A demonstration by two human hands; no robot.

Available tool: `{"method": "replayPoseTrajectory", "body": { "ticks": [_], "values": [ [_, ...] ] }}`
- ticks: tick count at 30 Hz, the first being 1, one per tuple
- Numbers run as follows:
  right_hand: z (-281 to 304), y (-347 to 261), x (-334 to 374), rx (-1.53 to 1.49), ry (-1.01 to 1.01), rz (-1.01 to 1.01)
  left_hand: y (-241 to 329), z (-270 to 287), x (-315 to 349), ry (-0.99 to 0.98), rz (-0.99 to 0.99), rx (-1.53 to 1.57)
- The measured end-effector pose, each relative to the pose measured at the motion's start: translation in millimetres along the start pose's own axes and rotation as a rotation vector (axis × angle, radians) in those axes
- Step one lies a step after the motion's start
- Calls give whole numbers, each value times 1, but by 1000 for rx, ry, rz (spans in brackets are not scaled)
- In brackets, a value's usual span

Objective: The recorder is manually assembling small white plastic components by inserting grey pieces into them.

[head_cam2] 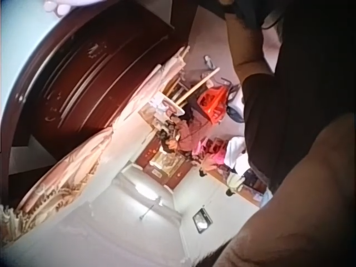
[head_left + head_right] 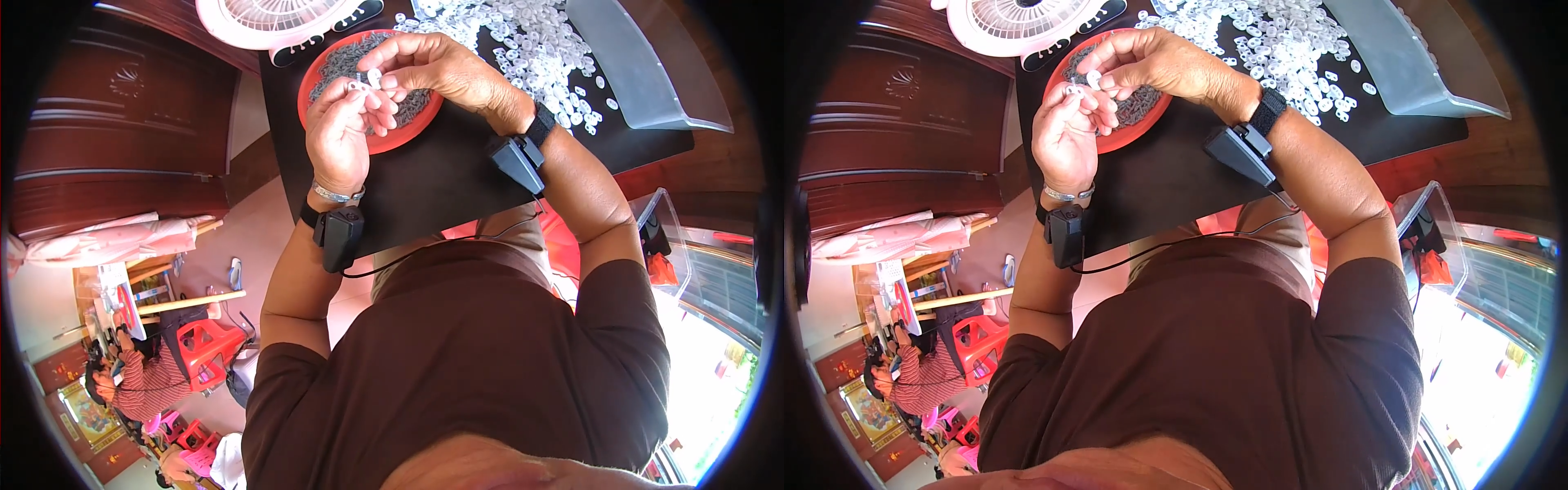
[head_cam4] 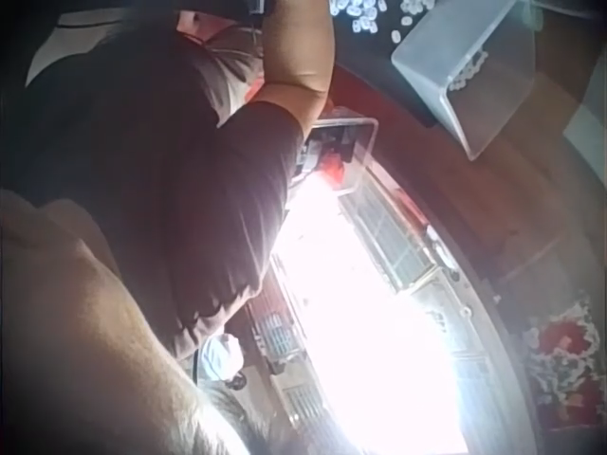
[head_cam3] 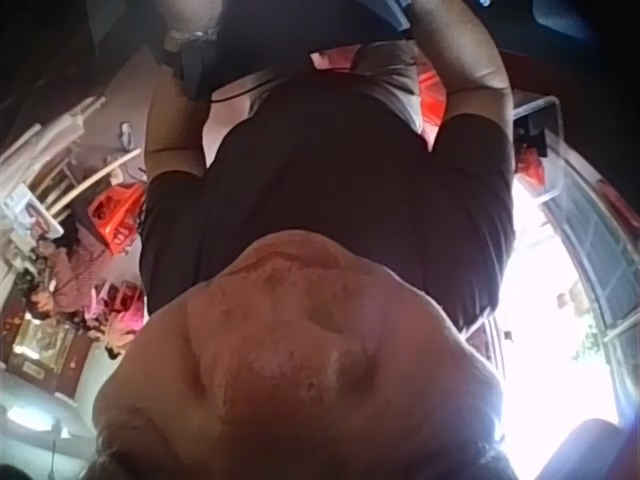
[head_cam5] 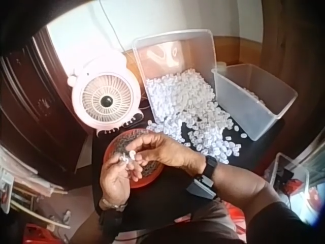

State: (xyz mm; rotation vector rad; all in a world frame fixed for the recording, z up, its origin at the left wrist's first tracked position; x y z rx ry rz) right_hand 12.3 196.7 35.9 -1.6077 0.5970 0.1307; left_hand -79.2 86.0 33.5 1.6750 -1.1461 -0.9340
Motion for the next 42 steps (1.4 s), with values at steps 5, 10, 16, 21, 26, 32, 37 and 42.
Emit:
{"method": "replayPoseTrajectory", "body": {
  "ticks": [5, 10, 16, 21, 26, 32, 37, 42],
  "values": [
    [1, 1, -1, 12, -27, 7, 1, -1, 1, -10, -10, -5],
    [3, -6, 0, -27, -15, -6, 1, 1, 2, 110, 46, -99],
    [16, -8, -1, 137, 9, 40, 0, 0, 3, 192, 109, -233],
    [13, -9, 0, 202, 5, 51, -2, 0, 3, 189, 120, -276],
    [12, -10, 0, 223, 14, 65, -4, 0, 3, 175, 137, -261],
    [9, -11, 0, 209, 27, 75, -4, -1, 4, 171, 152, -253],
    [7, -14, 1, 266, 46, 78, -4, -2, 4, 180, 159, -252],
    [4, -15, 2, 333, 46, 63, -5, -2, 4, 170, 155, -249]
  ]
}}
Point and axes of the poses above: each hand's wrist, its own x-axis away from the middle knuckle, its own z-axis out of the back of the hand, y = z × x, the point moved 5 cm from there along -x, towards the middle knuckle, and after that the axes turned 9 degrees about z, right-handed, at the moved point
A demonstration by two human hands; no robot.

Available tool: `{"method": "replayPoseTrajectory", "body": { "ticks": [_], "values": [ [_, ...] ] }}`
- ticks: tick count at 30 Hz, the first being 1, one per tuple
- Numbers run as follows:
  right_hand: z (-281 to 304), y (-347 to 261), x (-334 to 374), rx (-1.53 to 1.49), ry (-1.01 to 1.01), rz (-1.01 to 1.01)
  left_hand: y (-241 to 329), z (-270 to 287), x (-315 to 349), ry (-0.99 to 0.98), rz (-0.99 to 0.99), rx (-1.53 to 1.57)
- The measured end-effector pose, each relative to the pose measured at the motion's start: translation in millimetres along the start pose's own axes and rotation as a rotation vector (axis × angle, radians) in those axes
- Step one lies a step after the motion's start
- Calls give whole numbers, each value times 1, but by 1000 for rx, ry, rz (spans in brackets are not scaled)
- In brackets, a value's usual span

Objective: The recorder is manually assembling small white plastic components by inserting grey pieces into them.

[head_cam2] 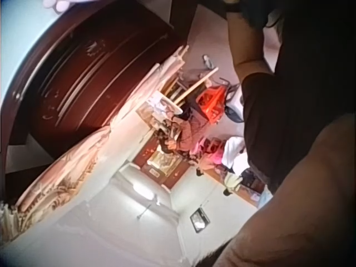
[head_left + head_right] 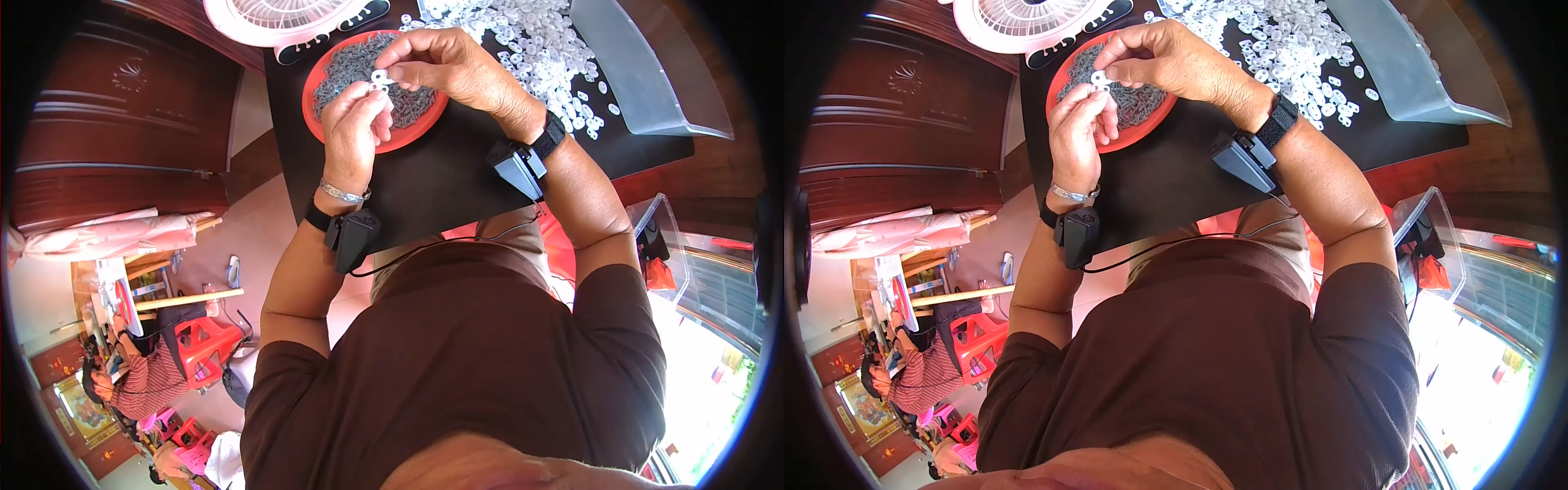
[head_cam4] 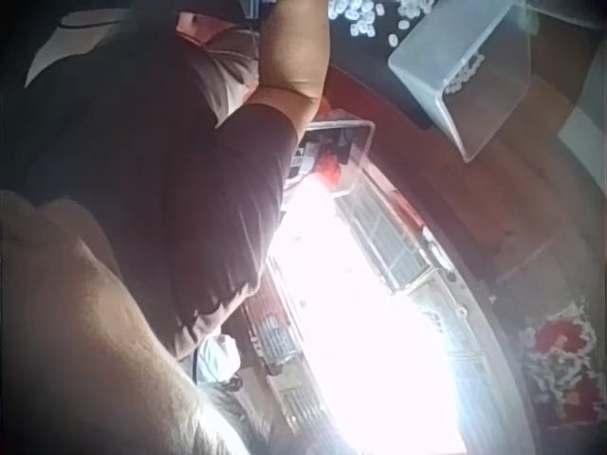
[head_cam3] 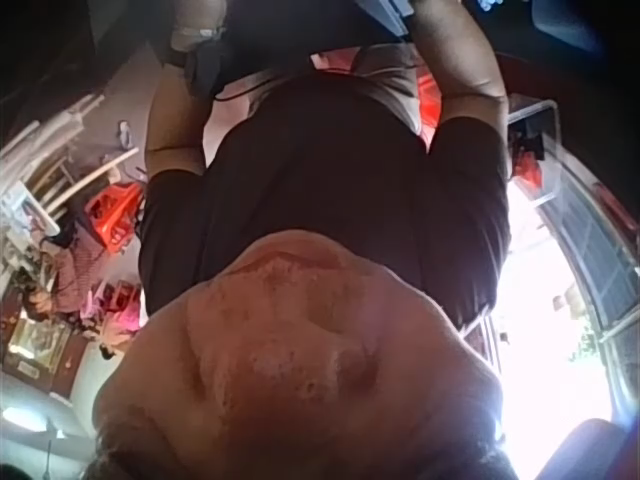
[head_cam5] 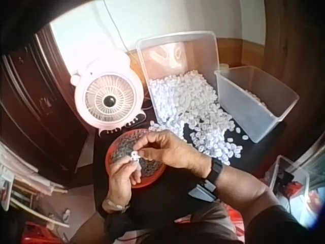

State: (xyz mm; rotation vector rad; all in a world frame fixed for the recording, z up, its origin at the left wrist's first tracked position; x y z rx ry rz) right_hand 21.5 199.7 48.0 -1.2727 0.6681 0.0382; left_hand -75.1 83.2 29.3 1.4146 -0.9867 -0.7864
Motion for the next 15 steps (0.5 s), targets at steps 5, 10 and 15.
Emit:
{"method": "replayPoseTrajectory", "body": {
  "ticks": [5, 10, 15],
  "values": [
    [-2, 2, 1, 16, 12, 8, -1, -1, 0, 17, 10, 29],
    [6, 0, -1, -82, 70, 39, 0, -1, 0, -8, -1, 29],
    [1, 3, 0, -49, 30, -5, 0, 0, 0, -9, -3, 21]
  ]
}}
Point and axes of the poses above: each hand's wrist, its own x-axis away from the middle knuckle, its own z-axis out of the back of the hand, y = z × x, the point moved 5 cm from there along -x, towards the middle knuckle, and after that the axes turned 9 degrees about z, right-handed, at the moved point
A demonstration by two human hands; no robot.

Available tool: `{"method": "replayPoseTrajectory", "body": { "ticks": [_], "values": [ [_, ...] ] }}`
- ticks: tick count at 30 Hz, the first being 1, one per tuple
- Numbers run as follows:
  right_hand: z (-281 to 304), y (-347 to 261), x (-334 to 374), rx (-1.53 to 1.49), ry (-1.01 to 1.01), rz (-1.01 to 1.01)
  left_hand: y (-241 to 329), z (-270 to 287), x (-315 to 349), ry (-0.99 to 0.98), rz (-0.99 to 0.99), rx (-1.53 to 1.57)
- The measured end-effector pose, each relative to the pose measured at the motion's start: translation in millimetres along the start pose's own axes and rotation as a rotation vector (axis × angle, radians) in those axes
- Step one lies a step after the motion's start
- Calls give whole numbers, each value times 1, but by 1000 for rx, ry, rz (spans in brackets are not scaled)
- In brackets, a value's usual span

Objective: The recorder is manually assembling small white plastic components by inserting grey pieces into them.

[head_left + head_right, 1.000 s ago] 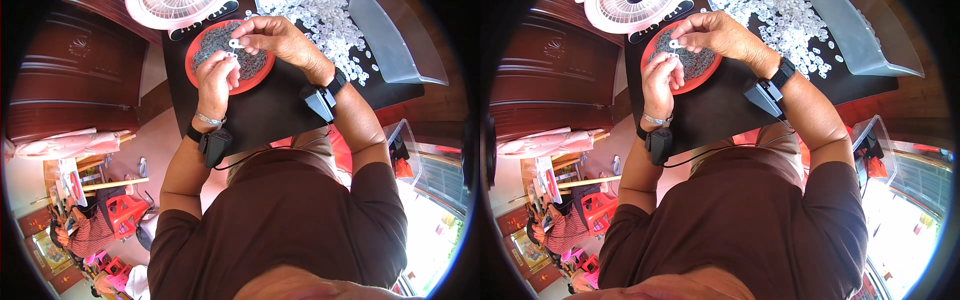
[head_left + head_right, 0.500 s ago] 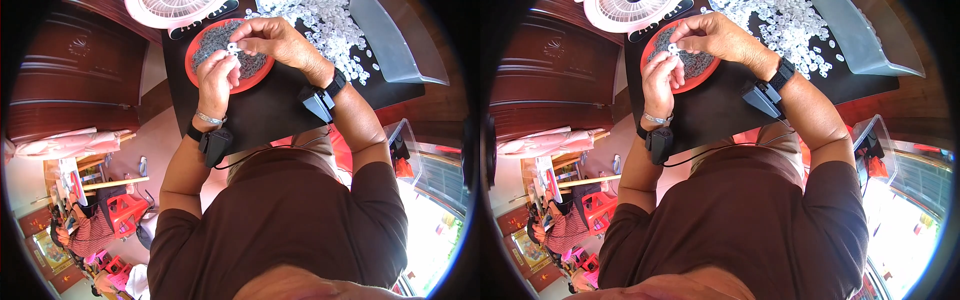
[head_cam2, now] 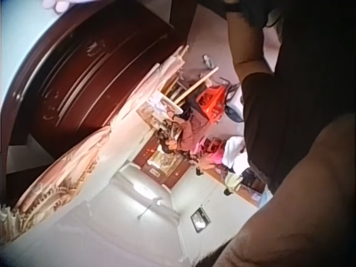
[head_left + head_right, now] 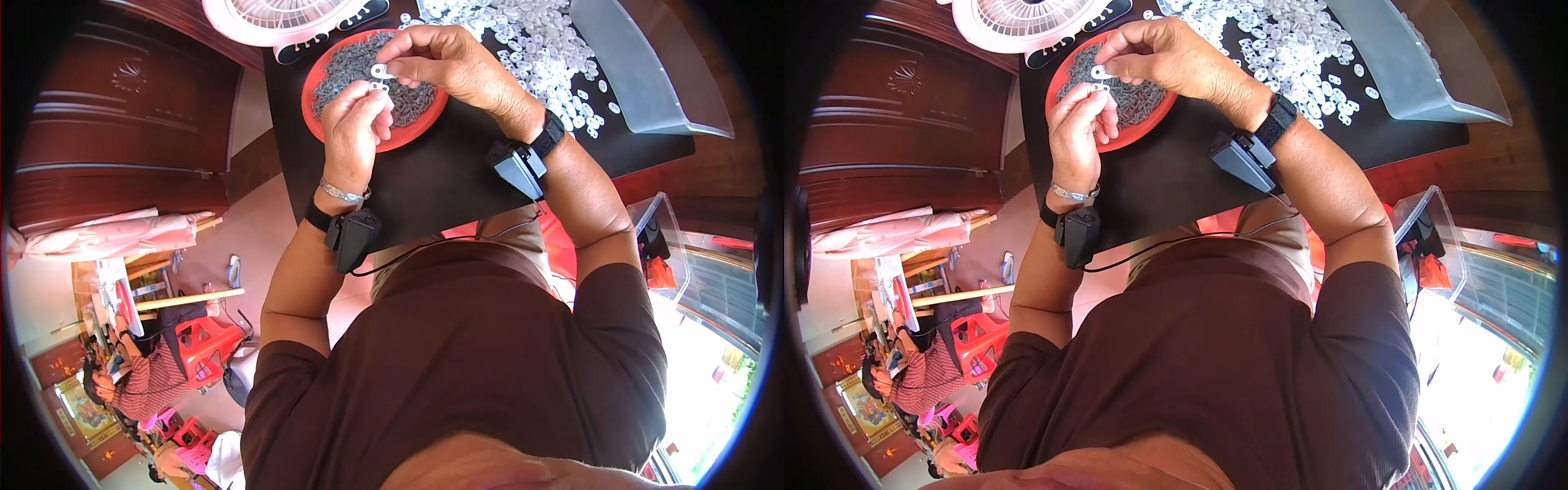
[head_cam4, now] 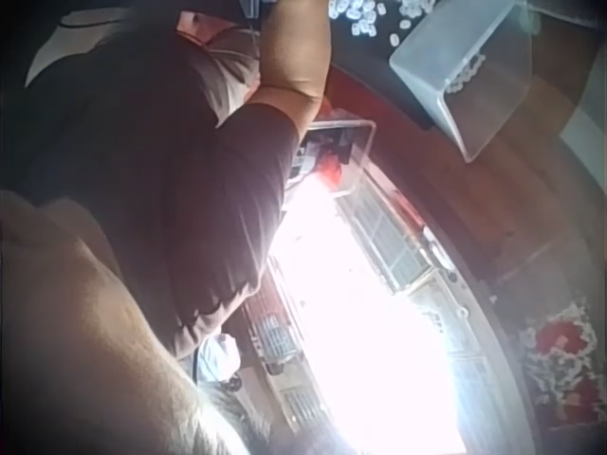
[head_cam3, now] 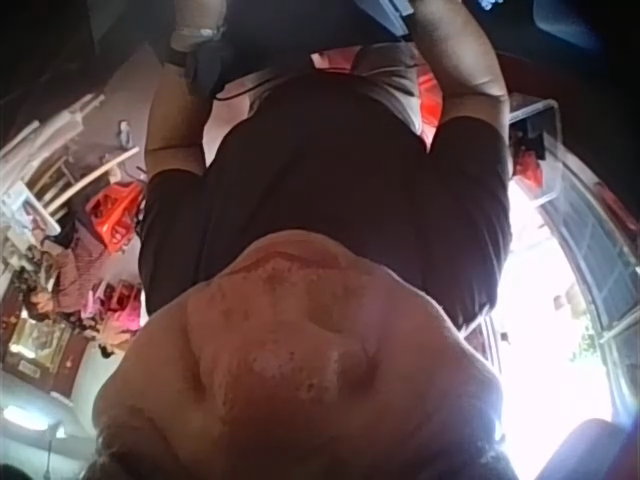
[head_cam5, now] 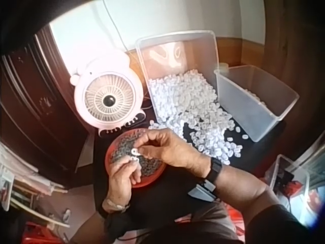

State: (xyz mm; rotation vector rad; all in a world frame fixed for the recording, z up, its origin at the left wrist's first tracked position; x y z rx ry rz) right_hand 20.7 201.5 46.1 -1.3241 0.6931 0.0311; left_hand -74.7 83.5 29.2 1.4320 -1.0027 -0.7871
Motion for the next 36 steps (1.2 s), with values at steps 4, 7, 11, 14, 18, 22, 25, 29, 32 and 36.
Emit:
{"method": "replayPoseTrajectory", "body": {
  "ticks": [4, 7, 11, 14, 18, 22, 25, 29, 32, 36],
  "values": [
    [1, -1, 1, 8, 19, 5, -2, -1, 0, 0, 7, 10],
    [0, -1, 0, 9, 5, -5, -2, 1, 0, 4, 1, 1],
    [0, -1, 1, 46, 0, 4, -2, 0, 0, -7, 1, -10],
    [-3, 1, 1, 122, -44, 1, -3, 0, 0, 11, 7, -4],
    [-5, 4, 1, 130, -38, -3, -3, 1, 0, -2, -25, -25],
    [-3, 7, 1, 93, -59, -24, -2, -1, 0, -7, -43, -66],
    [-5, 5, 0, 70, -78, -47, -2, -2, 0, 37, 42, -32],
    [-8, 1, 3, 136, -101, -15, -7, 2, -2, -7, 74, -31],
    [-13, -4, 3, 172, -78, 54, -8, 4, -3, -1, 49, -69],
    [-25, -24, 8, 452, -94, 275, -4, 5, -2, 99, 41, -5]
  ]
}}
Point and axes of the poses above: each hand's wrist, its own x-axis away from the middle knuckle, its own z-axis out of the back of the hand, y = z × x, the point moved 5 cm from there along -x, towards the middle knuckle, and after that the axes turned 9 degrees about z, right-handed, at the moved point
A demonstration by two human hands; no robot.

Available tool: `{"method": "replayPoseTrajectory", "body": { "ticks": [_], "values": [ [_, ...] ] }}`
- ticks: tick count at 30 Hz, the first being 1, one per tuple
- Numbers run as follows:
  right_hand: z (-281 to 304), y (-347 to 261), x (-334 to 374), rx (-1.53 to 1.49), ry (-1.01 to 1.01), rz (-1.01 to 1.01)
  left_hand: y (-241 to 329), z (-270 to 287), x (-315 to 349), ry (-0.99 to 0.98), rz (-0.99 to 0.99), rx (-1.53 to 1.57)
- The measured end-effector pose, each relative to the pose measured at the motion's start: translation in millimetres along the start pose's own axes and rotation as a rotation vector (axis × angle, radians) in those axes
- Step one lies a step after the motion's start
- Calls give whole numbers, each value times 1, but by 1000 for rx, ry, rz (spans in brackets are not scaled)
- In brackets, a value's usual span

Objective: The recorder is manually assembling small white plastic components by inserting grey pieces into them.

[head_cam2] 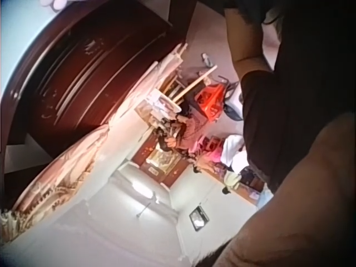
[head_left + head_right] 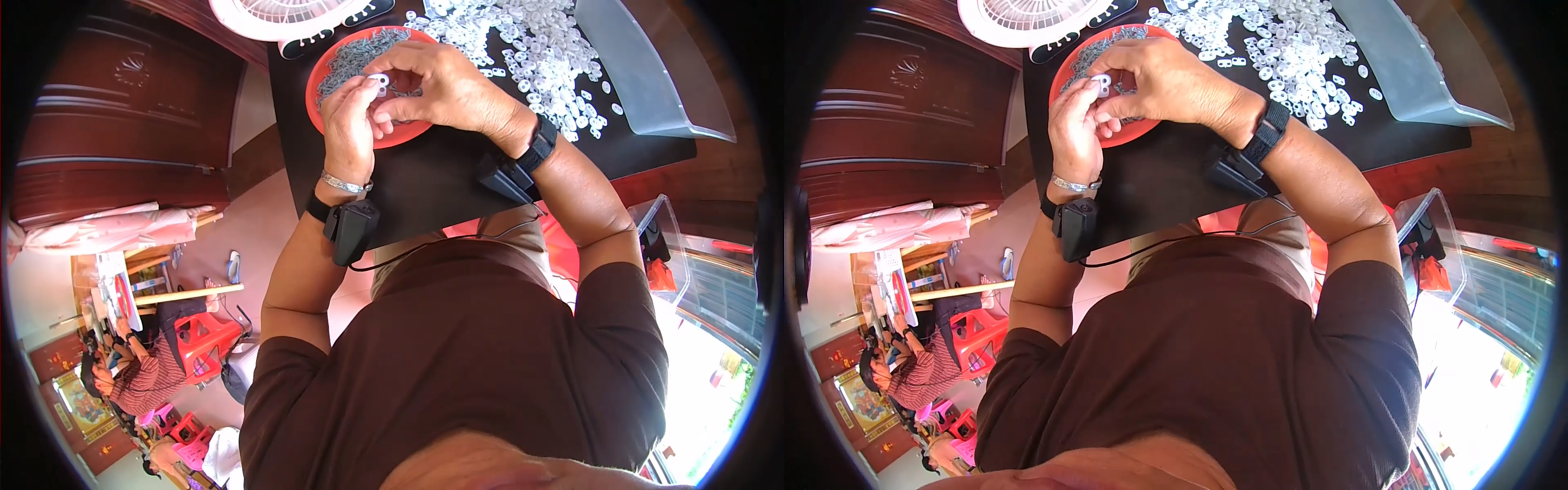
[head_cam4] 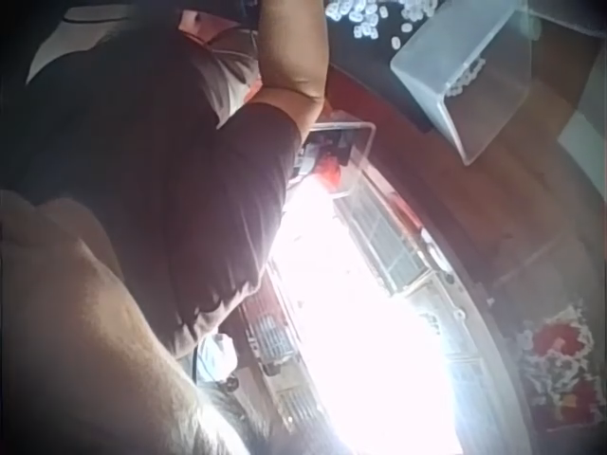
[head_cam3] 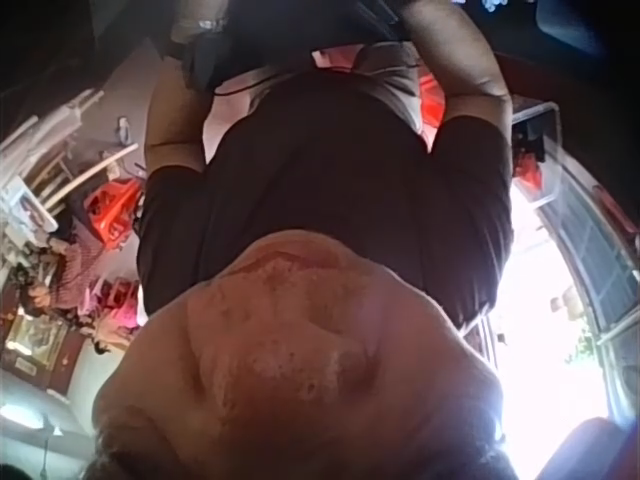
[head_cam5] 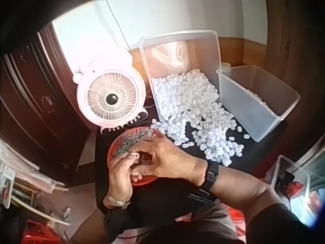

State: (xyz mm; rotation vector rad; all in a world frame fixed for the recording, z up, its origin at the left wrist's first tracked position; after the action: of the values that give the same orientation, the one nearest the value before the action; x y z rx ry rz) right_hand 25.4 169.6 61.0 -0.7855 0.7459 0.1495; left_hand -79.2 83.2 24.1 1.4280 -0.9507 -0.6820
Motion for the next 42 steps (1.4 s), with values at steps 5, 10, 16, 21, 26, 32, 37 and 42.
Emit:
{"method": "replayPoseTrajectory", "body": {
  "ticks": [5, 10, 16, 21, 26, 32, 37, 42],
  "values": [
    [-7, -1, 3, 342, 80, 105, -1, 1, -1, 19, -1, -34],
    [-5, -8, 1, 314, 71, 124, -2, 3, -4, -15, -27, 105],
    [-8, -7, 3, 307, 19, 85, -1, 4, -1, -13, -79, 53],
    [-9, -8, 3, 306, -2, 96, 1, 5, 1, -16, -95, 3],
    [-10, -10, 4, 307, -3, 101, 3, 4, 5, -37, -117, 0],
    [-11, -13, 4, 386, -11, 134, 3, 3, 4, -39, -129, 8],
    [-9, -10, 6, 413, 26, 126, 1, 1, 0, -34, -151, -5],
    [-7, 2, 2, 325, 29, 71, -6, 2, -6, 9, -122, 42]
  ]
}}
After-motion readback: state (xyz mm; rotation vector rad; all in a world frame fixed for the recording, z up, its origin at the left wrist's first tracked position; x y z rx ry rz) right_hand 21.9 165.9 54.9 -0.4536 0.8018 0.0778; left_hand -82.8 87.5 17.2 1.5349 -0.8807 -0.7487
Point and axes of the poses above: each hand's wrist, its own x-axis away from the middle knuckle, its own z-axis out of the back of the hand, y = z × x, the point moved 5 cm from there along -x, towards the middle knuckle, and after that the axes turned 9 degrees about z, right-handed, at the moved point
